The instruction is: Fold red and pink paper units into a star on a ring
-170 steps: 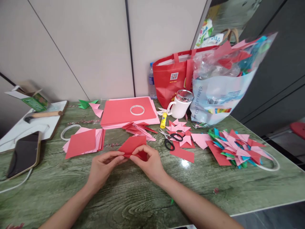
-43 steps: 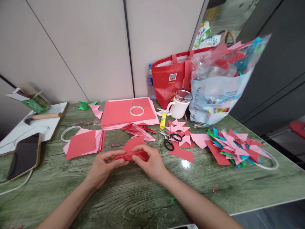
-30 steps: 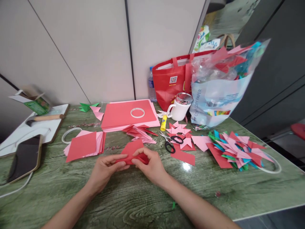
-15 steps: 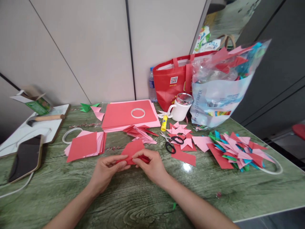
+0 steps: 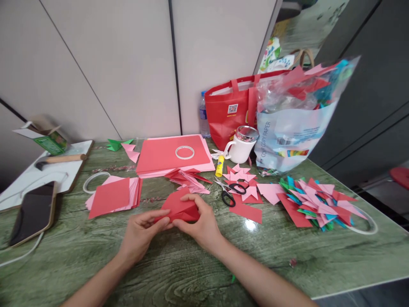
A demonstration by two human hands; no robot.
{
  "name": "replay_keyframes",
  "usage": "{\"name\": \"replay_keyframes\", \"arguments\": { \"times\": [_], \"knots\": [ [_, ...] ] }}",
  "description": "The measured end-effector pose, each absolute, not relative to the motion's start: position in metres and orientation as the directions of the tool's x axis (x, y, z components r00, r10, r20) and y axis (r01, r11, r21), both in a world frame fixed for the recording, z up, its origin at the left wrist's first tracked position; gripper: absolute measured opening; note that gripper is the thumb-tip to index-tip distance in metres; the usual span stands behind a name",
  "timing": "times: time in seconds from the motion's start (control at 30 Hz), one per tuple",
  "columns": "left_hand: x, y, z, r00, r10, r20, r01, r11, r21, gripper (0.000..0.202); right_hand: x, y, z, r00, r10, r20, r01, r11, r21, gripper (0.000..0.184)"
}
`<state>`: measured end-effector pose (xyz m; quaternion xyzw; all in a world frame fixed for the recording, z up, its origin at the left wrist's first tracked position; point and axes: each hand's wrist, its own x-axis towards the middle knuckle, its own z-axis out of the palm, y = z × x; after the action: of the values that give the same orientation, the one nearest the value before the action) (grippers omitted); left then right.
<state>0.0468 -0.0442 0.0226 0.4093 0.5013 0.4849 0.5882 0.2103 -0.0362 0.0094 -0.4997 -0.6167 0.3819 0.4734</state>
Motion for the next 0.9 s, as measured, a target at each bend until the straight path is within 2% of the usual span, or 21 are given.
{"name": "replay_keyframes", "arguments": {
  "times": [0.13, 0.27, 0.33, 0.5, 0.7, 0.8, 0.9],
  "knots": [
    [0.045, -0.045, 0.022, 0.047, 0.983, -0.176, -0.166, 0.182, 0.969, 0.024, 0.209, -0.035, 0.01, -0.056, 0.985, 0.163, 0.111, 0.168, -0.979, 0.055],
    [0.044, -0.043, 0.02, 0.095, 0.977, -0.19, -0.215, 0.207, 0.954, 0.023, 0.208, -0.034, 0.013, -0.167, 0.986, 0.002, -0.109, -0.016, -0.994, 0.069],
    [0.044, -0.042, 0.021, 0.11, 0.973, -0.201, -0.264, 0.224, 0.938, 0.023, 0.208, -0.033, 0.015, -0.198, 0.98, -0.033, -0.193, -0.072, -0.979, 0.074],
    [0.046, -0.041, 0.026, 0.126, 0.96, -0.251, -0.359, 0.28, 0.89, 0.026, 0.209, -0.03, 0.02, -0.222, 0.975, -0.034, -0.271, -0.095, -0.958, 0.086],
    [0.041, -0.037, 0.029, 0.083, 0.968, -0.237, -0.37, 0.25, 0.895, 0.026, 0.217, -0.024, 0.023, -0.298, 0.955, -0.01, -0.337, -0.115, -0.935, 0.08],
    [0.038, -0.034, 0.029, 0.06, 0.977, -0.204, -0.35, 0.212, 0.912, 0.026, 0.221, -0.02, 0.018, -0.244, 0.969, -0.034, -0.27, -0.101, -0.957, 0.077],
    [0.037, -0.032, 0.029, 0.045, 0.981, -0.191, -0.332, 0.195, 0.923, 0.026, 0.223, -0.017, 0.012, -0.231, 0.972, -0.037, -0.179, -0.08, -0.98, 0.062]
  ]
}}
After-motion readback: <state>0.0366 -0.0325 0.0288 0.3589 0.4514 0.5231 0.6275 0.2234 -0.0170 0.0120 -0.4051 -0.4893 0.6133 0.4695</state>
